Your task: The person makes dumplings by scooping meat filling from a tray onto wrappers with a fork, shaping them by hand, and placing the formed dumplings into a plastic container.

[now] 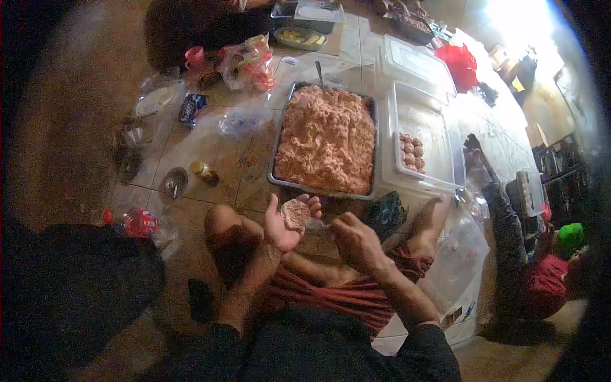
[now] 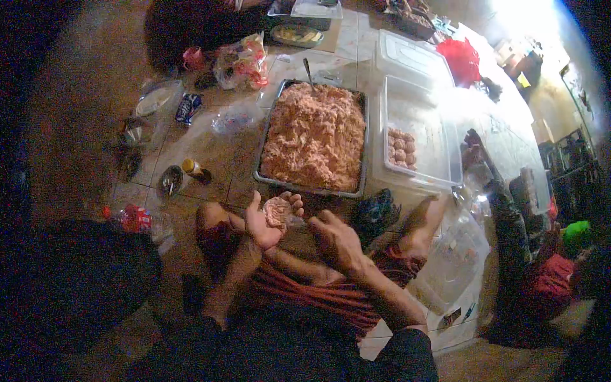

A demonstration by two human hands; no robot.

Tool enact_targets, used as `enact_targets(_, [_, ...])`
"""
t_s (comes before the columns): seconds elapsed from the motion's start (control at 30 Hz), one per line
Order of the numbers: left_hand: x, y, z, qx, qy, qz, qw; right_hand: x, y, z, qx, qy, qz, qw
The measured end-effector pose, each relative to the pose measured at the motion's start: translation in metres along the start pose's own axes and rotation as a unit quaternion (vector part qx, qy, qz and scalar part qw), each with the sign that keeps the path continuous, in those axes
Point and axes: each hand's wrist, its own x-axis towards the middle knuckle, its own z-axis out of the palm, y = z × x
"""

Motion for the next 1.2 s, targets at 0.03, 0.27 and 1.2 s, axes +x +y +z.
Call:
enact_targets(0.03, [-0.003, 0.000, -0.006, 0.001, 0.004, -0.002, 1.000, 0.001, -0.001, -0.007, -0.024, -0.018, 0.021, 0.999])
enact_targets(0.27, [-0.009, 0.002, 0.021, 0.085, 0.015, -0.095, 0.992, 0.007, 0.020, -0.021, -0.038, 0.010, 0.000, 0.999])
enact_targets(1.2, [-0.015, 0.023, 0.052, 0.497, -0.075, -0.054, 0.863, 0.034, -0.029, -0.013, 0.483, 0.003, 0.200, 0.852])
